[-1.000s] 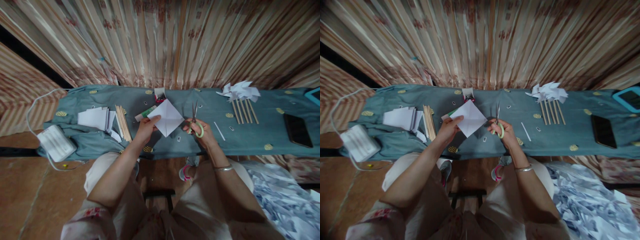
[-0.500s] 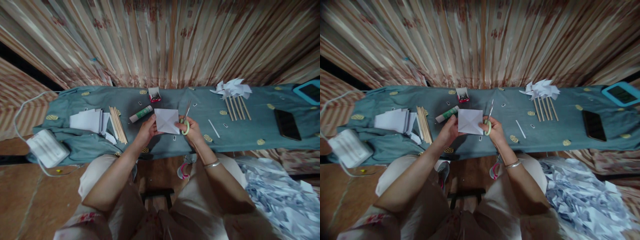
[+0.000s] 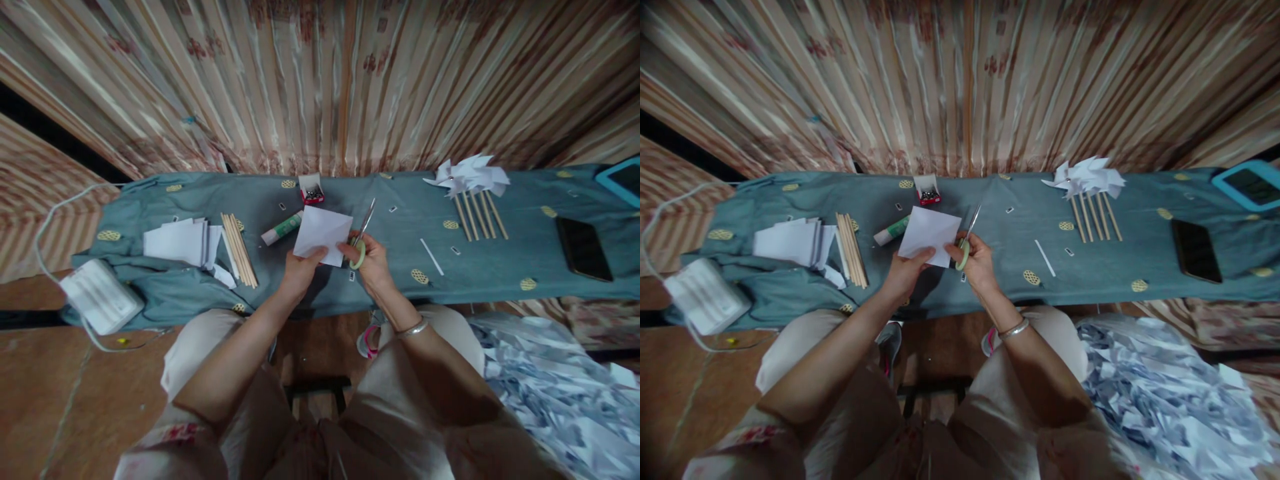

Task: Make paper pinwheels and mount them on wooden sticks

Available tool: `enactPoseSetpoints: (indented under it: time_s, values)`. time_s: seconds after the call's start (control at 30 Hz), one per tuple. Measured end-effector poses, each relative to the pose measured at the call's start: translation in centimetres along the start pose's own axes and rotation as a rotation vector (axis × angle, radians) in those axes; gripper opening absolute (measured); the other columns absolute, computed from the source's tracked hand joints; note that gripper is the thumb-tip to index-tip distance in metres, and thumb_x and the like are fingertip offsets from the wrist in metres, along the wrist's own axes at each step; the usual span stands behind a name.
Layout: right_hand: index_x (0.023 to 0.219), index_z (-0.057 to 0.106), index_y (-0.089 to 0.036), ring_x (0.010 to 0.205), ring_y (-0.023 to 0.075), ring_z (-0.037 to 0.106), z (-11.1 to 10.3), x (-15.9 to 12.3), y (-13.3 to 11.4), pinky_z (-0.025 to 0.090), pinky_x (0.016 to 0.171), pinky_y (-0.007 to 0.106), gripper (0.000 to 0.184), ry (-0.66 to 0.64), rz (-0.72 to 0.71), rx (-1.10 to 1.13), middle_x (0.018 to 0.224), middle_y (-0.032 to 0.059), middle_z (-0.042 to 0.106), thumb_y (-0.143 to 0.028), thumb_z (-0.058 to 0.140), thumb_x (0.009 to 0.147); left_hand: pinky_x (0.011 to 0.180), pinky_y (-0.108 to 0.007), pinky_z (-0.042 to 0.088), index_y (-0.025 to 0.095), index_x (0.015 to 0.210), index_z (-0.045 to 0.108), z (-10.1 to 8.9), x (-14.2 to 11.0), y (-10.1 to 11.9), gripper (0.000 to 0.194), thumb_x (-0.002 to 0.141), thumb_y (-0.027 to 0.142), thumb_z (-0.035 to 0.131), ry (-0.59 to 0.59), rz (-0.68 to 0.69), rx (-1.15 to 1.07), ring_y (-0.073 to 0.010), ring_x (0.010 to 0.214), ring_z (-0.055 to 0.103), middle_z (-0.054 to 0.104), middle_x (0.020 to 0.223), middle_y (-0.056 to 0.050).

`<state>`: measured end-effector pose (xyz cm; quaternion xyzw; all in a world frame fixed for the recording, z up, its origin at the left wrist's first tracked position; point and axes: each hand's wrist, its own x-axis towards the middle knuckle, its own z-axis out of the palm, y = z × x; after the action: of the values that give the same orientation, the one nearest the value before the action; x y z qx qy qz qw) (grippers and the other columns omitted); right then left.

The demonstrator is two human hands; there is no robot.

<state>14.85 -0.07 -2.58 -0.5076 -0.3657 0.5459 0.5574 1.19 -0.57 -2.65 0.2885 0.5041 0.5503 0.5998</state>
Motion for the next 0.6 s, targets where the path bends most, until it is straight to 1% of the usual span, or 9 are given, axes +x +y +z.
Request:
enactPoseSetpoints:
  time_s: [0.07,0.17,0.3,0.43,0.53,0.6]
  values:
    - [0.079,0.061,-0.023,0.058,0.011,0.052,0.1,-0.2,-0.1,0.043,0.058,0.026,0.044,-0.021,0.008,-0.018,0.063,-0.0065,0.06,-0.047,0.086,0.052,0.066,-0.031,0.053,0.014,0.079,0.07,-0.2,0.3,0.2,0.035,0.051,0.031,0.084,0.011,0.027,0.008,-0.0203,0.072,0.066,0.075,0.082,-0.006]
    - [0.08,0.063,-0.022,0.055,0.0105,0.052,0.0,-0.6,-0.3,0.042,0.055,0.025,0.045,-0.082,0.039,-0.049,0.06,-0.0056,0.061,-0.05,0.086,0.054,0.061,-0.028,0.05,0.015,0.078,0.069,-0.5,0.7,1.0,0.031,0.054,0.029,0.081,0.036,0.084,0.009,-0.0181,0.068,0.064,0.073,0.077,-0.004]
    - [0.082,0.066,-0.02,0.055,0.0107,0.056,-0.6,-1.4,-0.6,0.044,0.055,0.024,0.048,-0.259,0.135,-0.123,0.062,-0.0016,0.066,-0.059,0.083,0.059,0.056,-0.025,0.046,0.016,0.075,0.067,-1.0,1.5,2.1,0.028,0.053,0.028,0.08,0.1,0.163,0.029,-0.0161,0.064,0.062,0.07,0.072,-0.001]
    - [0.084,0.068,-0.019,0.059,0.0112,0.06,-1.4,-2.4,-1.0,0.046,0.057,0.023,0.049,-0.476,0.219,-0.204,0.07,0.0018,0.072,-0.061,0.081,0.062,0.054,-0.024,0.045,0.015,0.069,0.067,-1.5,2.1,2.7,0.026,0.053,0.03,0.081,0.169,0.181,0.041,-0.0154,0.062,0.062,0.069,0.068,-0.001]
    - [0.088,0.069,-0.018,0.061,0.0109,0.06,-1.9,-3.0,-1.1,0.046,0.058,0.022,0.048,-0.595,0.266,-0.25,0.071,0.0017,0.072,-0.058,0.081,0.065,0.055,-0.025,0.048,0.014,0.069,0.068,-1.7,2.3,2.7,0.026,0.054,0.031,0.081,0.166,0.177,0.039,-0.0164,0.063,0.064,0.071,0.07,-0.003]
    - [0.091,0.069,-0.018,0.06,0.011,0.059,-2.1,-3.2,-1.2,0.045,0.057,0.022,0.048,-0.628,0.279,-0.271,0.071,0.0016,0.072,-0.057,0.08,0.066,0.056,-0.026,0.049,0.014,0.072,0.069,-1.7,2.2,2.5,0.028,0.054,0.031,0.081,0.153,0.174,0.036,-0.0177,0.065,0.065,0.072,0.073,-0.004]
